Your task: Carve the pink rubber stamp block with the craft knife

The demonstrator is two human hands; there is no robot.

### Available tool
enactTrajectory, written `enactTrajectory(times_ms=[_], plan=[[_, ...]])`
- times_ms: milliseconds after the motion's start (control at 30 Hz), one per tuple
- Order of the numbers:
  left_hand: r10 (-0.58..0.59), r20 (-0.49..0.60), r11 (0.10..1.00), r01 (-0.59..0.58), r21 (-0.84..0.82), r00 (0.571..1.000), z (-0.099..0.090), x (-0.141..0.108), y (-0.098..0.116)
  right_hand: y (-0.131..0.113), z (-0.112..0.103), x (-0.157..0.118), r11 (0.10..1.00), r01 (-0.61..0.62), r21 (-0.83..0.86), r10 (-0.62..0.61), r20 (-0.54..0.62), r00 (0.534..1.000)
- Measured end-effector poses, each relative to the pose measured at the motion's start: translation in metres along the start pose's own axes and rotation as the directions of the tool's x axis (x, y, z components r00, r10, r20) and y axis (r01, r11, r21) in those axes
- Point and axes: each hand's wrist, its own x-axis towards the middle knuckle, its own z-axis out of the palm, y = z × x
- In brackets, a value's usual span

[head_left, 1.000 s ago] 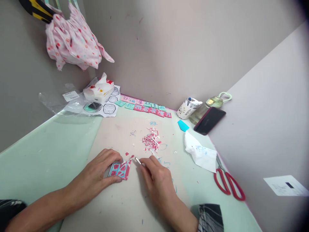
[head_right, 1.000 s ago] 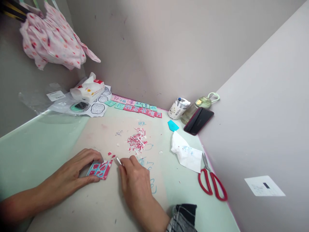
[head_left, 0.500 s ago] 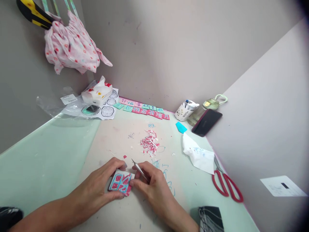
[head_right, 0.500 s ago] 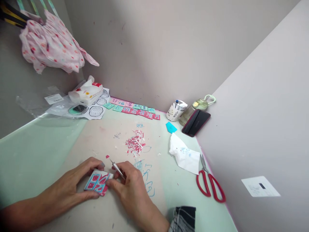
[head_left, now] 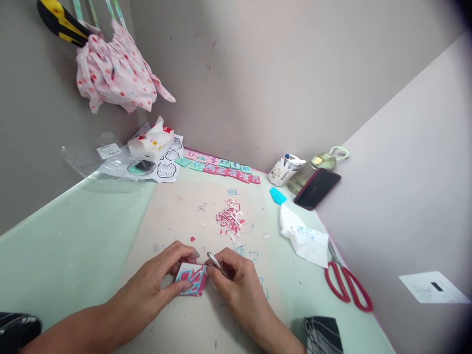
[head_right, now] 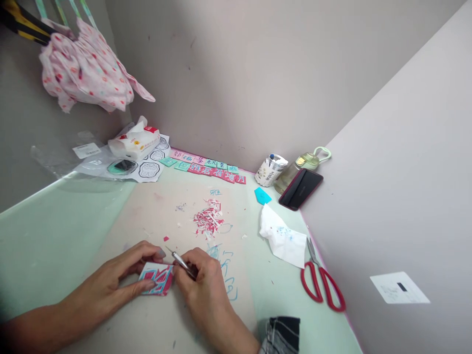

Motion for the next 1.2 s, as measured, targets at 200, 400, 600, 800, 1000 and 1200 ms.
enactTrajectory(times_ms=[200, 400, 600, 800, 1000, 1200], plan=[[-0.041, 0.053, 0.979, 0.05, -0.198, 0.998, -0.005, 0.003, 0.0, 0.001, 0.001, 0.0, 0.998, -0.027, 0.053, 0.028, -0.026, 0.999], [-0.051, 0.058, 0.962, 0.065, -0.267, 0.997, -0.007, 0.004, 0.01, -0.002, 0.004, 0.002, 0.993, -0.053, 0.102, 0.056, -0.027, 0.998], [-0.052, -0.024, 0.977, 0.046, -0.209, 0.998, -0.021, -0.001, 0.001, 0.006, -0.033, 0.014, 0.992, -0.038, 0.118, 0.066, -0.239, 0.969], [-0.095, 0.057, 0.933, 0.109, -0.344, 0.994, -0.026, 0.002, -0.013, 0.011, -0.055, 0.02, 0.993, -0.051, 0.106, 0.076, -0.248, 0.966], [-0.031, -0.027, 1.0, 0.031, 0.007, 0.999, -0.022, 0.002, -0.011, 0.013, -0.043, 0.011, 0.982, 0.084, -0.17, -0.114, -0.177, 0.978], [0.155, -0.127, 0.886, -0.081, 0.456, 0.98, -0.007, 0.001, -0.011, 0.021, -0.031, 0.008, 0.946, 0.189, -0.264, -0.207, -0.041, 0.978]])
